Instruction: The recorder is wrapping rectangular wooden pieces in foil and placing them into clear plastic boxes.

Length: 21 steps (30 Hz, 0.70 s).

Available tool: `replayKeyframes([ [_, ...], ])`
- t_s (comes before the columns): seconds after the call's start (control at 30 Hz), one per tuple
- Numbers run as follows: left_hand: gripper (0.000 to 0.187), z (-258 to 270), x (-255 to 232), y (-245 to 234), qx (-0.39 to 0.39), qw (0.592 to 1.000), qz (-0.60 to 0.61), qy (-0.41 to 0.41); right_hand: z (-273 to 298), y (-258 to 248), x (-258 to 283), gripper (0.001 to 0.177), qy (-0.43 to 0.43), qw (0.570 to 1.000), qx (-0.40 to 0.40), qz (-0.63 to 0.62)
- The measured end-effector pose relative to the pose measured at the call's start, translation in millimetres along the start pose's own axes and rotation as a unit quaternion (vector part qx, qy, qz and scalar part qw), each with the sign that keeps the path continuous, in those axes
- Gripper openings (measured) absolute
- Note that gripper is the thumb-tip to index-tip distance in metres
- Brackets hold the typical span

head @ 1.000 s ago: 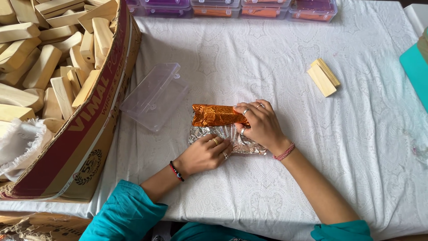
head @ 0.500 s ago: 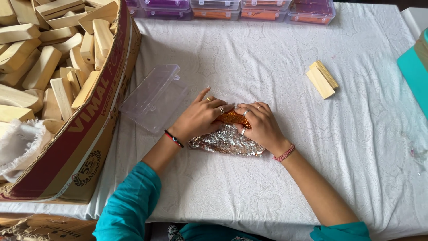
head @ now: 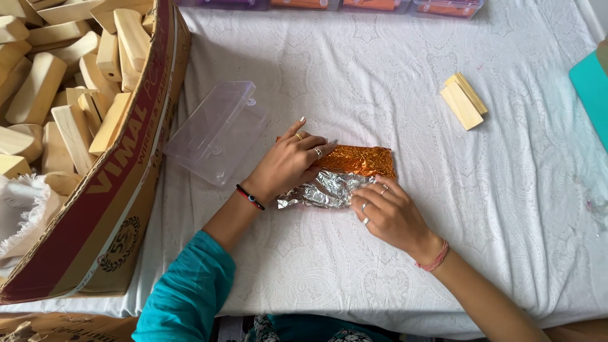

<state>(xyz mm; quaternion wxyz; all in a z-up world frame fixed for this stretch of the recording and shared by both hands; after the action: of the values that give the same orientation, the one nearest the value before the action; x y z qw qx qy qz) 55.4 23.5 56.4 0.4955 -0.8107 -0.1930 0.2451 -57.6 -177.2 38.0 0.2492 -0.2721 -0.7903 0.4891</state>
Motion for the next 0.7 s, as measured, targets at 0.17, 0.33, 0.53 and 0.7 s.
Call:
replayKeyframes([
  [0.17, 0.056, -2.9, -0.6, -6.2, 0.012, 1.0, -0.002, -0.022, -17.1, -0.6, -31.7, 0.014, 0.028, 0.996, -0.087, -0.007],
  [0.33, 0.045, -3.5, -4.8, -15.1, -0.017, 1.0, 0.021, -0.009, -66.5, -25.6, -41.8, 0.035, 0.081, 0.989, -0.055, -0.112],
  [0.53, 0.054, -7.3, 1.8, -5.9, 0.061, 0.995, 0.042, -0.072, -55.1, -14.9, -55.9, 0.024, 0.076, 0.984, -0.104, -0.126],
  [0.7, 0.048, 1.4, 11.4, 1.8, 0.045, 0.996, 0.053, -0.058, -52.3, 7.0, -76.8, 0.019, 0.17, 0.918, -0.091, -0.348],
])
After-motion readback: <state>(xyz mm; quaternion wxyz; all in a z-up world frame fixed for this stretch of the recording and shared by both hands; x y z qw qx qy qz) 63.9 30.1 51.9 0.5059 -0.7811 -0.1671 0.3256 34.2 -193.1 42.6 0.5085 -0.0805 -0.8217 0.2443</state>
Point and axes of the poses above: each hand's wrist, its own z-axis away from the middle knuckle, its own y-axis out of the palm, x = y × z, the point moved 4 cm from there along -z, towards the middle knuckle, and after that the axes turned 6 degrees about -z, right-handed, at the moved point
